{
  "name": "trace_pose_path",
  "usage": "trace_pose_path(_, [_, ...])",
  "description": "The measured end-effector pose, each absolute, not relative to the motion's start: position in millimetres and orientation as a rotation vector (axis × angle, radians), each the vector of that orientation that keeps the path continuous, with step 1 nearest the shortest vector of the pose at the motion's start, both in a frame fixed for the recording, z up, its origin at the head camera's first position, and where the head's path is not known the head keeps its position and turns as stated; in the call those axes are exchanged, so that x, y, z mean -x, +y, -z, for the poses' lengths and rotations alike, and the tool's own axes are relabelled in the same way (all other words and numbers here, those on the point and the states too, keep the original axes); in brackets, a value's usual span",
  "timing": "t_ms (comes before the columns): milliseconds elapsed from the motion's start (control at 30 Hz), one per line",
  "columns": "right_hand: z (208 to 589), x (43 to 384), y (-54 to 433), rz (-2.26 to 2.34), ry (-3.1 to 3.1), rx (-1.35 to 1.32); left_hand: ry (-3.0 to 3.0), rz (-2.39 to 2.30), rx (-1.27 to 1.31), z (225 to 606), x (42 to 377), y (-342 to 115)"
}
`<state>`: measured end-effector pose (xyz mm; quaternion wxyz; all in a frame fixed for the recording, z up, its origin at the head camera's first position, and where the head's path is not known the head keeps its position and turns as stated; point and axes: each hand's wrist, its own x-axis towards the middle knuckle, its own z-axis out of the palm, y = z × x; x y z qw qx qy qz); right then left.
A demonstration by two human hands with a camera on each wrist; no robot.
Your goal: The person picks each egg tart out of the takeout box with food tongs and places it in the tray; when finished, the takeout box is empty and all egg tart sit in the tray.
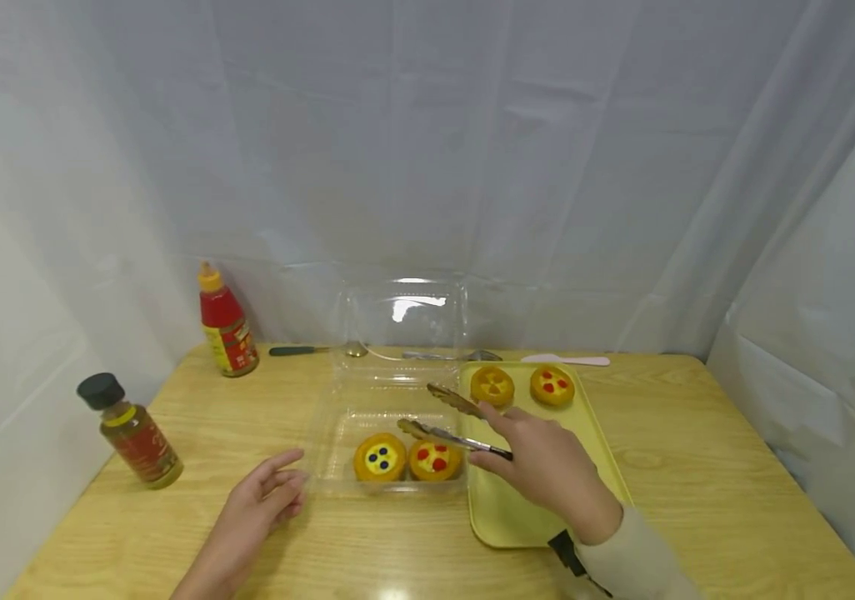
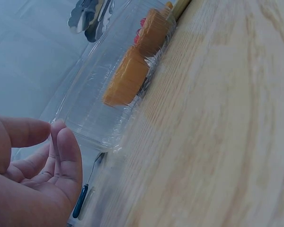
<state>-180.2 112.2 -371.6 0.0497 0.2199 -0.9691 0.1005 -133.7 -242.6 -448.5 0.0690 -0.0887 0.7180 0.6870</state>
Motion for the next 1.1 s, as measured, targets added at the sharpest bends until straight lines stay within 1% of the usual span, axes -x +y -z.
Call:
trace_pose_path(233, [375,181,101,-0.258,-2.924,-0.802,2.142,-2.076,0.281,449,134,-242])
trace_pose_path(600, [381,192,85,-0.228,-2.908,-0.960,2.147,-2.092,0.280,449,133,-243])
trace_pose_path(867, [377,198,73,-0.121,-2.932,-1.011,2.154,-2.084,0.276,448,133,-243])
trace_pose_path(1100, [380,201,68,-0.065,-2.913,-0.997,2.147,-2.100,0.287,449,134,-242])
